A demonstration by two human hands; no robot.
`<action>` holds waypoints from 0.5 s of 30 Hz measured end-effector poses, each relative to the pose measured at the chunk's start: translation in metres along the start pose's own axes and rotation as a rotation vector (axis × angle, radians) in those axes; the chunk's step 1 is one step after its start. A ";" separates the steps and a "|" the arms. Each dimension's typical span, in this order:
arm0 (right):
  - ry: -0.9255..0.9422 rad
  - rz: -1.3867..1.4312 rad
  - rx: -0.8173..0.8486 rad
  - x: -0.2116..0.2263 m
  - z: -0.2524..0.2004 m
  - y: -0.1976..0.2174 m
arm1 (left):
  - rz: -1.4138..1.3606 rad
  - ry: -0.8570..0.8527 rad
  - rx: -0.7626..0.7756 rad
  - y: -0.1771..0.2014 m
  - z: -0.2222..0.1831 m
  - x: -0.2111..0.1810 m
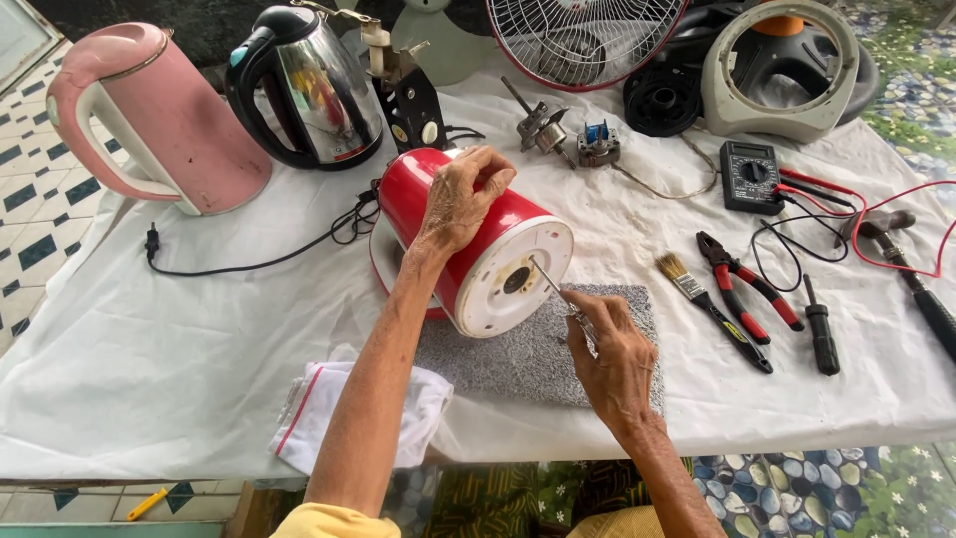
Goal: The person uses a screwdriver to unscrew the base of a red electric kettle placed on a white cloth. They briefly wipe the kettle with a white cloth and continue manipulating the base and the power cord.
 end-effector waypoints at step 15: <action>-0.083 0.063 0.159 -0.004 0.013 -0.005 | 0.066 -0.018 0.046 -0.006 -0.002 0.004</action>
Point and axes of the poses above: each hand's wrist, its own z-axis towards the middle knuckle, its own y-axis out of the back of the hand, x = y × z, the point moved 7 cm from there along z, towards the middle knuckle, and after that the axes turned 4 degrees about -x, right-handed, at the moved point
